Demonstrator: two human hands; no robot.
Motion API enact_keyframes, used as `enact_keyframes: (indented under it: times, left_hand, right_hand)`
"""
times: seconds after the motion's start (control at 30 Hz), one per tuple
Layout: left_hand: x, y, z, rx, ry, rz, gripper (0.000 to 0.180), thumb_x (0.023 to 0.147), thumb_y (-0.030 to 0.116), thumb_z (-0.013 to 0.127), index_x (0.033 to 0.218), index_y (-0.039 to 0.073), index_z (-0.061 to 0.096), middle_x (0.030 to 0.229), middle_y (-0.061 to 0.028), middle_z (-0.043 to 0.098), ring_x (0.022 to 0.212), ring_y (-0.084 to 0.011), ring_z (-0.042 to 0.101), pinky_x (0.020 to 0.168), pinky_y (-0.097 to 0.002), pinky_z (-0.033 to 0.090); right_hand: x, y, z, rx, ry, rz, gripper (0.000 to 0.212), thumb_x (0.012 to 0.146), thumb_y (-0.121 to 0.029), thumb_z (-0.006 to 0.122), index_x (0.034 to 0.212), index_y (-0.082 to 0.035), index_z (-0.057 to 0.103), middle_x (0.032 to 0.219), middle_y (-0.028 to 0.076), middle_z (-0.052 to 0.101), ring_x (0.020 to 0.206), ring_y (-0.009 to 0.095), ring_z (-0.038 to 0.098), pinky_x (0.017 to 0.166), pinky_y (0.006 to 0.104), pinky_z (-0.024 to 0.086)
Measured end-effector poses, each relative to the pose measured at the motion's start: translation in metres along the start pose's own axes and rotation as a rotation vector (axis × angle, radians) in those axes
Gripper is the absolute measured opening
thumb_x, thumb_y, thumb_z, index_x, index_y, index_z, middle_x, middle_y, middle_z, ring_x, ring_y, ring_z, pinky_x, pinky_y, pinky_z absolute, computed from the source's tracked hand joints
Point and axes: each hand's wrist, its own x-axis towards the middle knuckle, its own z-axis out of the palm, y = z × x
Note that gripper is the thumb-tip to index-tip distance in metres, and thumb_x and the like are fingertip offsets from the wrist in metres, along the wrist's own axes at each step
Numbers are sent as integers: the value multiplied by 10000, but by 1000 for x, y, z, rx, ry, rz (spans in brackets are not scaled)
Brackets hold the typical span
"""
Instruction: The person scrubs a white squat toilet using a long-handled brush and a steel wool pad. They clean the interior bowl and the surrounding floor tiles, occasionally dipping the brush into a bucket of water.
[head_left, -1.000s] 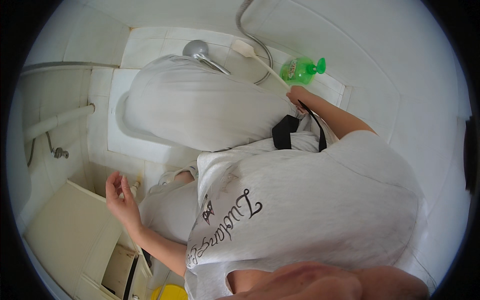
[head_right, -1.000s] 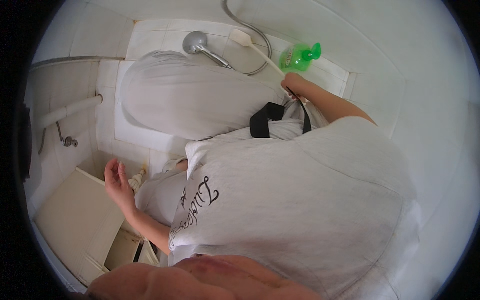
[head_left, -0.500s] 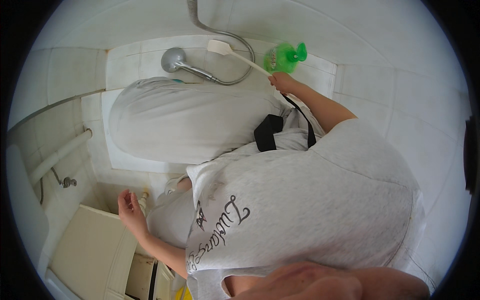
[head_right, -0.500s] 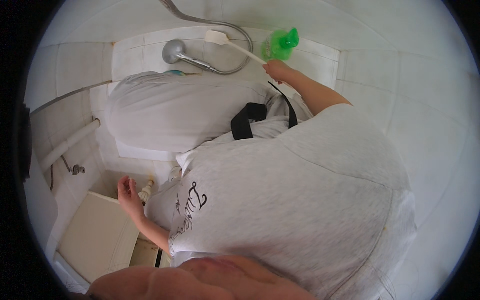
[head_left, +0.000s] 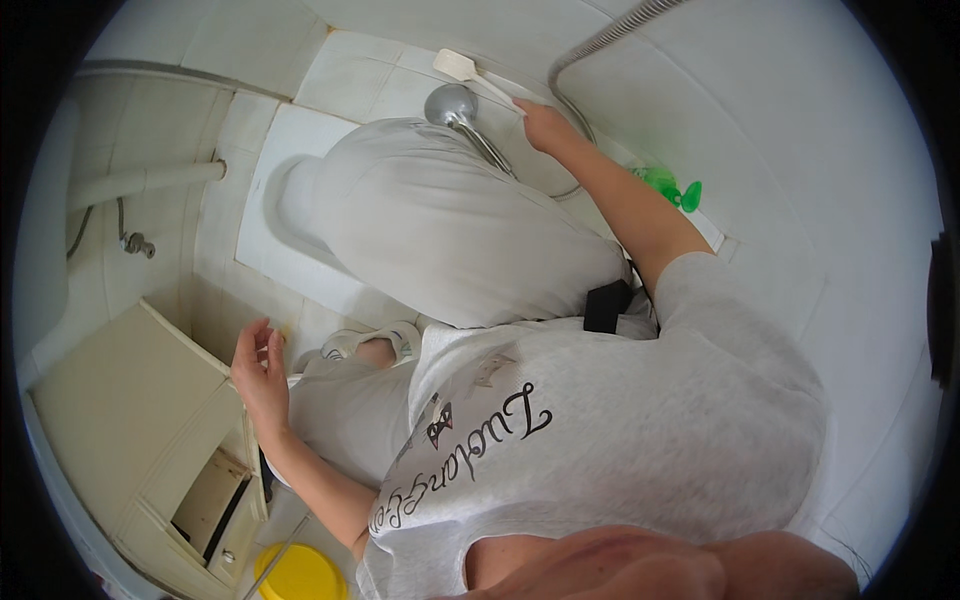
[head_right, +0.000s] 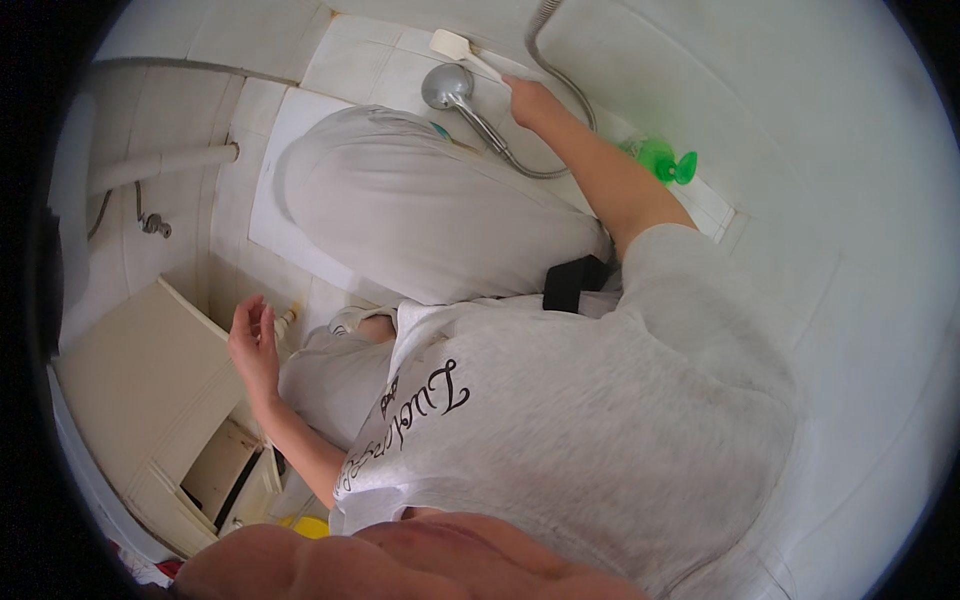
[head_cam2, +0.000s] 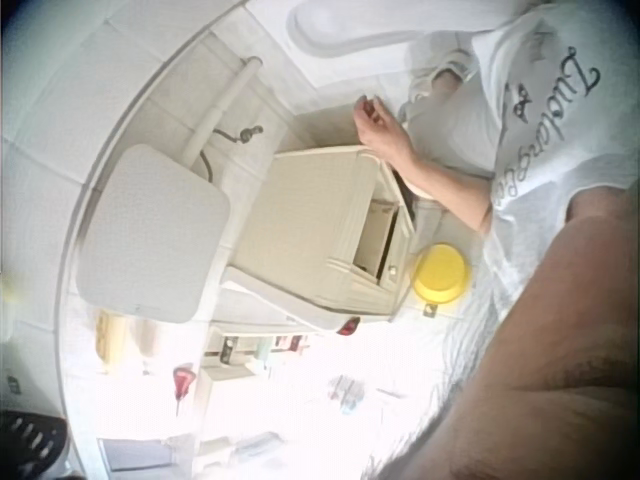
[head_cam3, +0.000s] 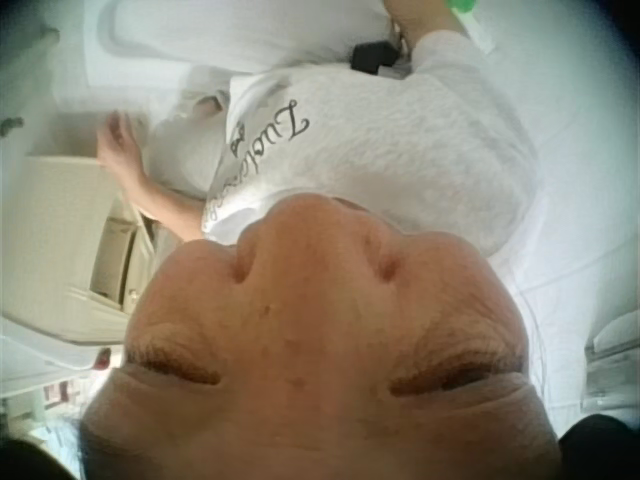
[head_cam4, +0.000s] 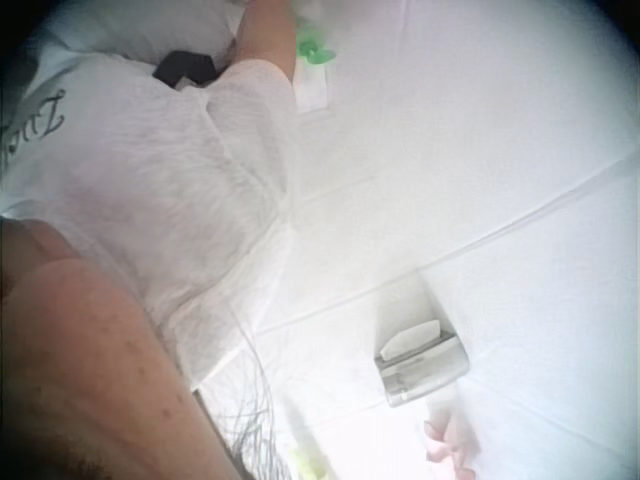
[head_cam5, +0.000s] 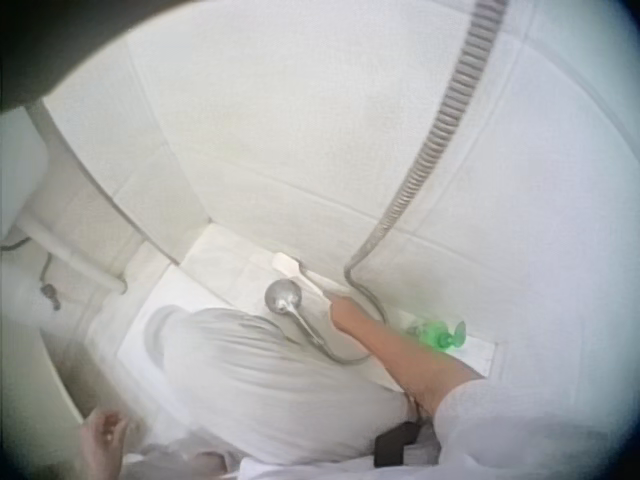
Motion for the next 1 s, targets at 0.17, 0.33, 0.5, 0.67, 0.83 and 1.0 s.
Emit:
enact_keyframes:
  times: [0.17,0.33,0.5,0.67,0.83,1.0]
  left_hand:
    - [-6,9,-8,-47,-27,-63,174,844,53,582,1011,6,576,773,-93,606,674,-171,561,653,-281,470]
    - [-11,6,-14,-12,-31,10,167,842,37,579,1006,5,575,760,-61,578,697,-123,542,641,-259,466]
    - [-13,9,-18,-39,-56,-50,191,823,24,592,1012,0,574,775,-80,588,704,-156,554,655,-277,468]
    - [-12,4,-18,-72,-18,-63,210,800,24,613,1006,4,579,782,-106,592,706,-200,564,664,-306,465]
    - [-19,-2,-22,-32,-11,-59,222,796,31,617,1013,7,574,798,-121,597,727,-242,568,674,-320,460]
    - [-24,-1,-28,6,-11,-79,235,794,39,619,1021,12,565,817,-131,597,743,-268,571,679,-332,453]
  right_hand:
    - [26,-36,-3,221,-137,216,382,880,-106,426,1252,-159,496,988,228,601,834,373,594,758,445,475]
    - [11,-39,-6,91,-100,8,400,864,-98,439,1257,-139,495,922,216,617,809,360,600,732,411,480]
    - [6,-61,24,278,-237,-125,352,870,-122,467,1216,-140,530,880,208,624,786,353,599,733,401,476]
    - [3,-54,40,308,-179,-114,349,873,-115,459,1211,-148,535,991,213,610,898,364,586,794,397,468]
    - [-43,-37,-11,47,-314,-1,362,880,-112,447,1235,-149,507,961,224,611,885,389,580,781,438,465]
    - [-74,-27,-44,-78,-363,192,345,893,-154,482,1236,-171,512,898,223,609,824,322,599,734,343,485]
